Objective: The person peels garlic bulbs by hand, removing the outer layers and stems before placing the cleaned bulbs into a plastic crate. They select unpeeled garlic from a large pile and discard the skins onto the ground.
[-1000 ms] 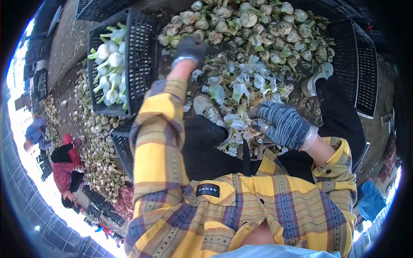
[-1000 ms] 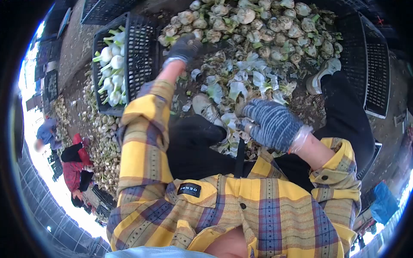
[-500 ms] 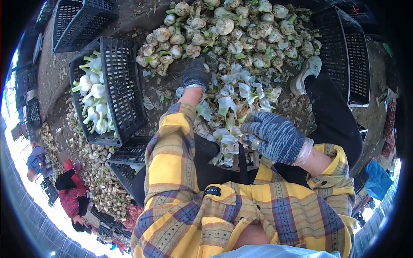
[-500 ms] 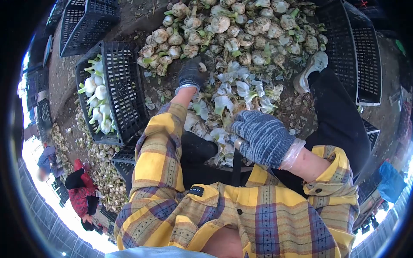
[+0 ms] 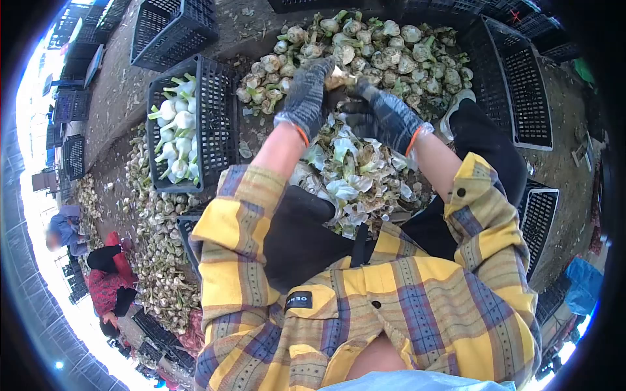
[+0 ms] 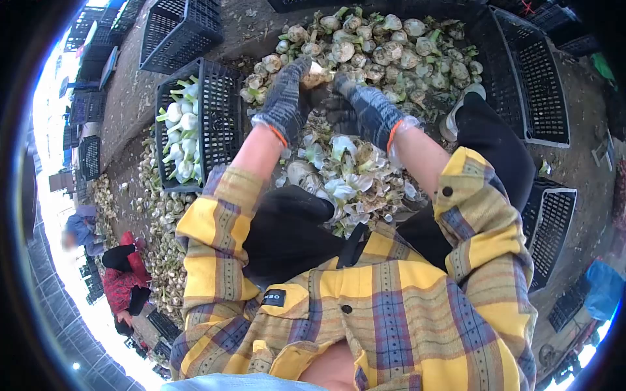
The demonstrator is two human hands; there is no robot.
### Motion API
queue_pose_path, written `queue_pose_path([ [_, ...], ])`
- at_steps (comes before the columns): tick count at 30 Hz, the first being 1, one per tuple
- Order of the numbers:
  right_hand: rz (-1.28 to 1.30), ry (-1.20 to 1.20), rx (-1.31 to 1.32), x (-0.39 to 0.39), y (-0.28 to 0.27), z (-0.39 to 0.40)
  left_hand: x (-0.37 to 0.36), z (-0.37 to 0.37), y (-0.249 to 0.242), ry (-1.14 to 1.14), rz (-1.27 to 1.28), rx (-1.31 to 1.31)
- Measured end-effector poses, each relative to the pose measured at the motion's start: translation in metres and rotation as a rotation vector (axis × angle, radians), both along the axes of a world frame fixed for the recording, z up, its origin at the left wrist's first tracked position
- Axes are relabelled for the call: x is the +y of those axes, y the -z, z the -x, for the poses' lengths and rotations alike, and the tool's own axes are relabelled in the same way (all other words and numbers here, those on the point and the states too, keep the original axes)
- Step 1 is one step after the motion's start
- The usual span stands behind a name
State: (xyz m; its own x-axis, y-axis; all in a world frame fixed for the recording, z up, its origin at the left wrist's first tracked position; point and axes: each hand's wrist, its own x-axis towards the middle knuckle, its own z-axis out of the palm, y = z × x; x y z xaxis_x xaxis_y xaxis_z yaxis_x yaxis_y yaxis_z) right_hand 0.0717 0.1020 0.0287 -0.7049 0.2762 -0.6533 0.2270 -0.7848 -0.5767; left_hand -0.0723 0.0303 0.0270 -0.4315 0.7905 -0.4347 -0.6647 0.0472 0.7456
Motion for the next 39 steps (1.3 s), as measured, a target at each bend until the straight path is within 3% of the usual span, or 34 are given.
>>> queue_pose_path([
  [1,0.117,0.034,0.094,0.002,-0.001,0.001,-0.006,-0.007,-0.004,-0.004,-0.005,0.009],
  [3,0.097,0.068,0.091,0.001,-0.004,0.001,-0.023,-0.03,-0.026,-0.079,0.196,0.441],
  [4,0.072,0.04,0.108,0.003,0.001,0.001,-0.03,-0.034,-0.014,-0.108,0.089,0.628],
  [9,-0.125,-0.079,0.193,-0.01,-0.02,-0.004,-0.057,-0.043,0.0,-0.07,0.095,0.762],
  [13,-0.035,-0.088,0.291,-0.015,-0.022,-0.01,-0.062,-0.053,-0.001,-0.166,0.08,0.815],
  [15,-0.033,-0.105,0.205,-0.015,-0.02,-0.009,-0.06,-0.058,-0.004,-0.239,0.06,1.026],
  [17,-0.03,-0.121,0.117,-0.013,-0.01,-0.008,-0.057,-0.06,-0.007,-0.239,0.023,1.015],
  [19,-0.92,-0.298,0.434,-0.007,0.02,-0.007,-0.058,-0.062,-0.009,-0.245,-0.005,1.002],
  [20,-1.223,-0.33,0.433,-0.004,0.019,-0.003,-0.057,-0.063,-0.01,-0.251,-0.013,1.002],
  [23,-1.35,-0.408,0.468,-0.001,0.012,-0.006,-0.057,-0.061,-0.009,-0.256,-0.025,1.01],
  [27,-1.046,-0.353,0.43,-0.005,0.007,-0.002,-0.058,-0.06,-0.006,-0.269,-0.049,1.008],
  [29,-0.398,-0.221,0.14,-0.013,-0.017,-0.002,-0.058,-0.06,-0.006,-0.254,-0.014,0.959],
  [33,-0.543,-0.263,0.063,-0.013,-0.009,-0.001,-0.054,-0.055,0.005,-0.26,0.045,0.995],
  [34,-0.743,-0.298,0.043,-0.01,0.003,0.0,-0.053,-0.051,0.015,-0.26,0.044,0.996],
  [35,-0.943,-0.33,0.022,-0.01,0.003,0.002,-0.052,-0.048,0.017,-0.215,0.031,0.804],
  [36,-0.943,-0.328,0.021,-0.01,0.002,0.0,-0.051,-0.046,0.02,-0.169,0.018,0.613],
  [37,-0.949,-0.305,0.008,-0.01,0.0,-0.001,-0.052,-0.046,0.024,-0.168,0.018,0.613],
  [39,-0.957,-0.284,-0.005,-0.012,-0.001,-0.001,-0.05,-0.054,-0.013,-0.152,0.112,0.083],
])
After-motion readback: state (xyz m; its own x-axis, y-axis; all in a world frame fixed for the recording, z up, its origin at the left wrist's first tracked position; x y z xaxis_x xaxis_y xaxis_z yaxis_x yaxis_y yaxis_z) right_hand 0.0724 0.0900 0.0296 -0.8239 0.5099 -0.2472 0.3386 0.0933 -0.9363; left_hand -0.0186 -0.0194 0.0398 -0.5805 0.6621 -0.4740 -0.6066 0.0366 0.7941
